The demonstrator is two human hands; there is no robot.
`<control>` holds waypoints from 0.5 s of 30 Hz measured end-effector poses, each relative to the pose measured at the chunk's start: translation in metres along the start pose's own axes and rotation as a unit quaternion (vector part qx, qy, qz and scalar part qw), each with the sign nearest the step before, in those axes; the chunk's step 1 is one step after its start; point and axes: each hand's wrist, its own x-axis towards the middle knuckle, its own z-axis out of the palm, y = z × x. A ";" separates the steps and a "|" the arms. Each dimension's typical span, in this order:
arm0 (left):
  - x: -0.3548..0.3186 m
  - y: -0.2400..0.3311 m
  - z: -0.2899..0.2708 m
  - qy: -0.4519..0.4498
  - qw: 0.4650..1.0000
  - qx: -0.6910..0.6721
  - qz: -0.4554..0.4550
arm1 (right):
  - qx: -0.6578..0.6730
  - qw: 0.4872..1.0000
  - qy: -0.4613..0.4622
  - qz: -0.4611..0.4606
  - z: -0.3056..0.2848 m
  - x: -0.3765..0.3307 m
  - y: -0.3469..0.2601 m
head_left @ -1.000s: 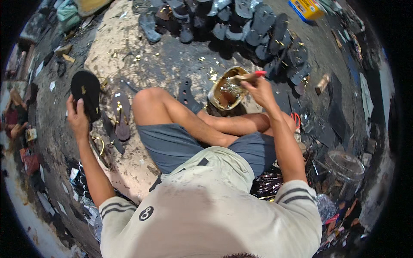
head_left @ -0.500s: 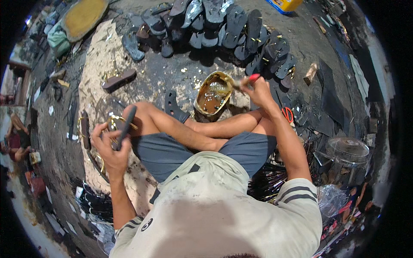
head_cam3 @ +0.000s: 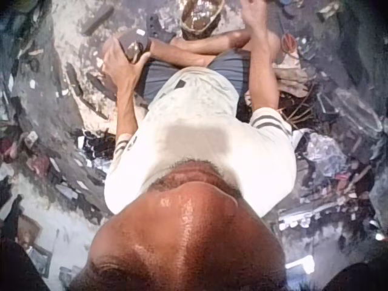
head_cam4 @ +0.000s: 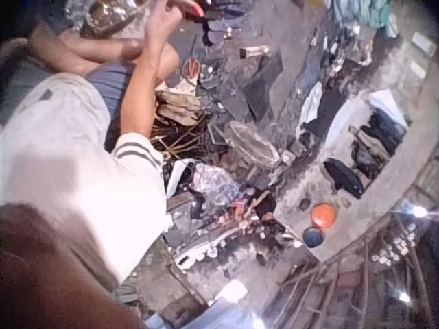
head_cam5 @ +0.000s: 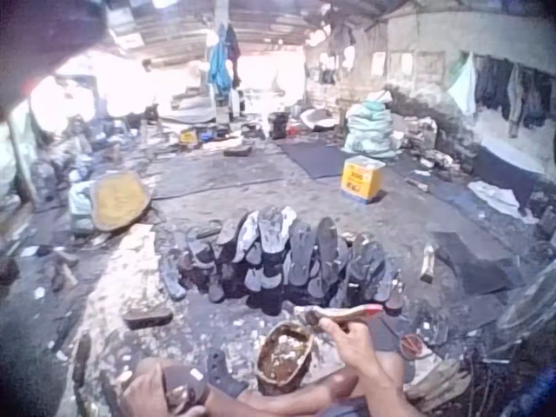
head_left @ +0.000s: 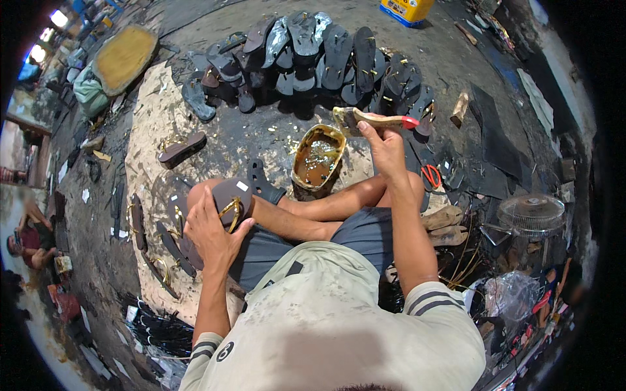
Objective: The person sits on the ground and uses a brush to apply gold paint to the straps of multiple black sandals. They repeatedly dip the brush into a small container of paint and carefully coat each strap, then place the finished sandals aside.
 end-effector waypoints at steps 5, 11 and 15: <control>0.015 -0.013 -0.012 0.003 0.999 -0.029 0.027 | 0.069 0.997 0.016 0.023 0.010 -0.009 -0.001; 0.031 -0.021 -0.027 -0.044 0.601 -0.771 -0.203 | 0.221 0.971 0.088 0.008 0.030 -0.013 -0.037; 0.043 0.022 -0.011 -0.046 0.484 -0.852 -0.197 | 0.116 0.992 -0.054 0.022 0.114 -0.052 -0.091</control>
